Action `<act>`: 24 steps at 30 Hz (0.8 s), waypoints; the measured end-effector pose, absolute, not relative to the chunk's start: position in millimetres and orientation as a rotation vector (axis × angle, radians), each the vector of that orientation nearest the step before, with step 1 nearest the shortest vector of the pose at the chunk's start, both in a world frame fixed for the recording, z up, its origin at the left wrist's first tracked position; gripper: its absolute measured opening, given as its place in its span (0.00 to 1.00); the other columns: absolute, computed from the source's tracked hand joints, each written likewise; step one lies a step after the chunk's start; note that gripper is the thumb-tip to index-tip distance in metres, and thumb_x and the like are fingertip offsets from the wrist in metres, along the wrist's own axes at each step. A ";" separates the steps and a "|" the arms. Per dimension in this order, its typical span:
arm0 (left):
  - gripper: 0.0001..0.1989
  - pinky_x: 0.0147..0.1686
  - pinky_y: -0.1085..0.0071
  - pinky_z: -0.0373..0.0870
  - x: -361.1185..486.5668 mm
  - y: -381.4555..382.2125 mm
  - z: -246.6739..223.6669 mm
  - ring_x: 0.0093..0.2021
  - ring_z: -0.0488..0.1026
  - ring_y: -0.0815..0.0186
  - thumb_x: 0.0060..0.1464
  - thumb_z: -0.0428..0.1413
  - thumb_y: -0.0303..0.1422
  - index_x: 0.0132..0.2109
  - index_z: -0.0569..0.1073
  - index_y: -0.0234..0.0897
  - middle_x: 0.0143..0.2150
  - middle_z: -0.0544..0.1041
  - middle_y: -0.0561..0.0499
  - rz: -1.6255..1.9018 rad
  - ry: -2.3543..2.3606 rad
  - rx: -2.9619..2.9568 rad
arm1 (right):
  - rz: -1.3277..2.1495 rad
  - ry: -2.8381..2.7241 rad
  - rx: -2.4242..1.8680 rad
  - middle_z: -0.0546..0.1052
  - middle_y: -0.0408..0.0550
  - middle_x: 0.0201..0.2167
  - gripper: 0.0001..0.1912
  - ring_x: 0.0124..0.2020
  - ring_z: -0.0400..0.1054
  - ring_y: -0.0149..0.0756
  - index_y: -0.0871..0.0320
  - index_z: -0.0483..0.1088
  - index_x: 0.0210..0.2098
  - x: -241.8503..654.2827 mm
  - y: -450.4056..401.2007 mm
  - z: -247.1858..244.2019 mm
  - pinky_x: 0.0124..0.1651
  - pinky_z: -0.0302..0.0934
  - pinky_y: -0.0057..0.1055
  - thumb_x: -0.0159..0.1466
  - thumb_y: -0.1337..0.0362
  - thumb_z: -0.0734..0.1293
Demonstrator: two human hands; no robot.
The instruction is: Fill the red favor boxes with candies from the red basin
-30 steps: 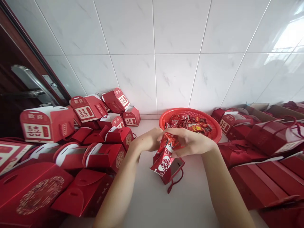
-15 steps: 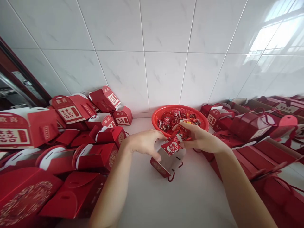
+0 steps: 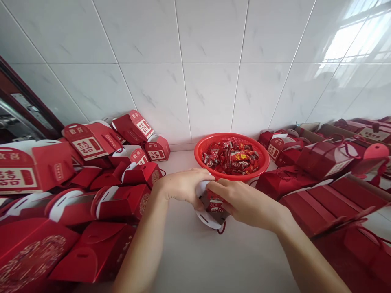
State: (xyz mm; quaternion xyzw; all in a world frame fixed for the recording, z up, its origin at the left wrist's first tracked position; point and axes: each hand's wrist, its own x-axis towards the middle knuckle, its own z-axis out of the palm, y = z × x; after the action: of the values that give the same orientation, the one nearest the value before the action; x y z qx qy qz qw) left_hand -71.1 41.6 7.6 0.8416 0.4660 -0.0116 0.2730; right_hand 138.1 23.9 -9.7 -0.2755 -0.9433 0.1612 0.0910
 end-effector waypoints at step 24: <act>0.42 0.58 0.67 0.63 -69.1 43.3 2.7 0.63 0.65 0.53 0.40 0.68 0.38 0.64 0.66 0.42 0.65 0.69 0.48 -0.122 1.322 2.267 | 0.641 -2.760 -1.041 0.79 0.49 0.42 0.17 0.39 0.75 0.41 0.57 0.69 0.50 147.1 49.2 -8.4 0.33 0.58 0.28 0.61 0.74 0.67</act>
State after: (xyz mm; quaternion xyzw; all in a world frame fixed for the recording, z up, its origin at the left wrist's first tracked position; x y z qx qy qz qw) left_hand -69.1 43.3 2.7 0.8345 0.4867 -0.0450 0.2545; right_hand 147.1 49.2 -8.4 -0.3441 -0.9127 0.2118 0.0614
